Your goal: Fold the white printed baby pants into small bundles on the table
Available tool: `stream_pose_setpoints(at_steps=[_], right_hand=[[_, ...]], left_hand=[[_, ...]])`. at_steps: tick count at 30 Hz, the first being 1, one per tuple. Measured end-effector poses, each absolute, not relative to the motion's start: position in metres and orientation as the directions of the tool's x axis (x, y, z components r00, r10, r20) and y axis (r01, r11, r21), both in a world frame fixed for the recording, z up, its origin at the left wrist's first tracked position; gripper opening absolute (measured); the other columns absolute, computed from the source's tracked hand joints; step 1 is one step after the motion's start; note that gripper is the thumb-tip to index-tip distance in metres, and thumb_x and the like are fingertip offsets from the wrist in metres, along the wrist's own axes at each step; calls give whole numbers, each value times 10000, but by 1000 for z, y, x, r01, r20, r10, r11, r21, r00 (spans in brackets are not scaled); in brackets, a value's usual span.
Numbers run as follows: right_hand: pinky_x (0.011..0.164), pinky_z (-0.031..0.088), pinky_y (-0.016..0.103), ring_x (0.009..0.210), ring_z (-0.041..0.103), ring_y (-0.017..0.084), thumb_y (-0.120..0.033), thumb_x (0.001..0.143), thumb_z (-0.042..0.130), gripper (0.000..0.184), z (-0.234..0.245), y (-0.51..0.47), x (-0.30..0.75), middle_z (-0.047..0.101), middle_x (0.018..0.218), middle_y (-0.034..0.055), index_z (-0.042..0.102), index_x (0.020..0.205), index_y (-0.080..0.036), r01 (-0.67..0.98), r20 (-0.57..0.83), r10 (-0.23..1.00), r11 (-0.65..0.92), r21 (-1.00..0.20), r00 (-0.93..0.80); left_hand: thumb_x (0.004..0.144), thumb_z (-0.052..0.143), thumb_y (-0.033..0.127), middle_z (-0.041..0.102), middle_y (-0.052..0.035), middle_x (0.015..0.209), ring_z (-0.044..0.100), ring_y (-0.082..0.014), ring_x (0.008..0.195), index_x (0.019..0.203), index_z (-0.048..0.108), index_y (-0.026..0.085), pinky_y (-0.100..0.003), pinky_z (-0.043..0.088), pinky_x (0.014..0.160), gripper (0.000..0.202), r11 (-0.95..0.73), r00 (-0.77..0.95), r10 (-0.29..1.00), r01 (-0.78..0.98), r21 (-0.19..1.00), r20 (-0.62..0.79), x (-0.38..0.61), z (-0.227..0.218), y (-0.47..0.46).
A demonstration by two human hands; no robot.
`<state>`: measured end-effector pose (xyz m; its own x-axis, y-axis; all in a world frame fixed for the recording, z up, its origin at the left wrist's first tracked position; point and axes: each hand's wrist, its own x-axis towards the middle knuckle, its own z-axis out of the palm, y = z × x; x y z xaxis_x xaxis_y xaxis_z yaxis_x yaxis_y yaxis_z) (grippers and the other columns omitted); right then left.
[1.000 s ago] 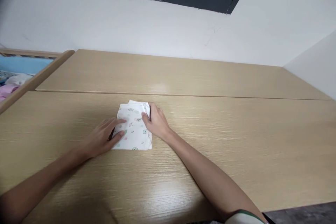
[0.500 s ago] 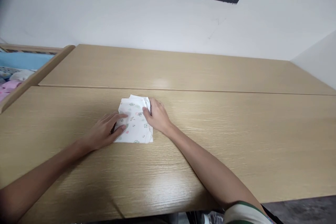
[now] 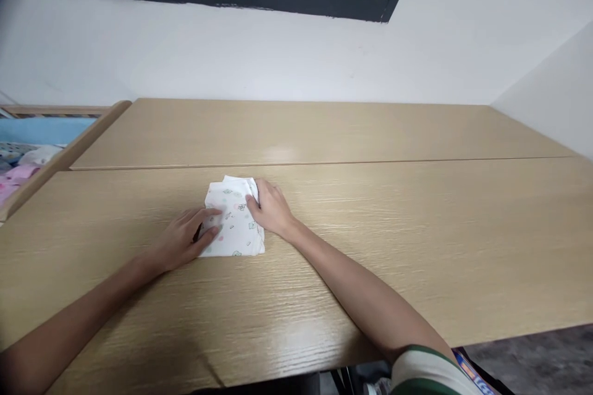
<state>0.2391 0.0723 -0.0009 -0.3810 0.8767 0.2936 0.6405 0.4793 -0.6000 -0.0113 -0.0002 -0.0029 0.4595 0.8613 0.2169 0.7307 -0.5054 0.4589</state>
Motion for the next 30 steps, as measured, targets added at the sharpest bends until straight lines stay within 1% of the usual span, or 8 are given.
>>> stream_pose_setpoints(at_steps=[7, 14, 19, 24, 30], right_hand=[[848, 481, 410, 978, 616, 273, -279, 966, 493, 203, 0, 72, 239, 665, 1061, 114, 530, 1134, -173, 644, 304, 873, 486, -590, -381], [849, 478, 394, 963, 613, 256, -256, 965, 491, 170, 0, 72, 238, 655, 1059, 107, 530, 1111, -178, 644, 320, 863, 506, -574, -392], [836, 474, 386, 946, 607, 248, -248, 956, 500, 159, 1, 72, 238, 653, 1050, 102, 533, 1096, -180, 643, 312, 864, 503, -578, -395], [822, 469, 381, 926, 599, 242, -249, 958, 496, 141, 0, 72, 238, 651, 1020, 96, 538, 1073, -180, 641, 315, 863, 505, -578, -395], [824, 468, 385, 938, 606, 251, -253, 959, 495, 161, -1, 73, 238, 652, 1023, 98, 538, 1096, -180, 642, 322, 862, 506, -576, -391]], left_hand=[[1010, 425, 443, 660, -105, 1225, 627, -282, 1128, 1289, 538, 218, -461, 484, 990, 376, -498, 445, 866, 732, 466, 227, -11, -7, 1], [1009, 425, 442, 661, -87, 1178, 629, -272, 1086, 1272, 533, 224, -444, 492, 959, 358, -485, 444, 873, 735, 473, 205, -10, -6, 1], [1010, 426, 451, 650, -93, 1219, 621, -279, 1110, 1281, 532, 219, -459, 486, 975, 372, -475, 440, 877, 738, 480, 192, -11, -6, 2], [1007, 431, 452, 659, -94, 1207, 627, -283, 1104, 1281, 534, 219, -469, 488, 978, 374, -475, 439, 878, 739, 478, 193, -11, -8, 2], [1010, 427, 447, 657, -101, 1233, 625, -284, 1130, 1289, 533, 219, -472, 484, 998, 376, -477, 435, 877, 742, 472, 203, -11, -8, 2]])
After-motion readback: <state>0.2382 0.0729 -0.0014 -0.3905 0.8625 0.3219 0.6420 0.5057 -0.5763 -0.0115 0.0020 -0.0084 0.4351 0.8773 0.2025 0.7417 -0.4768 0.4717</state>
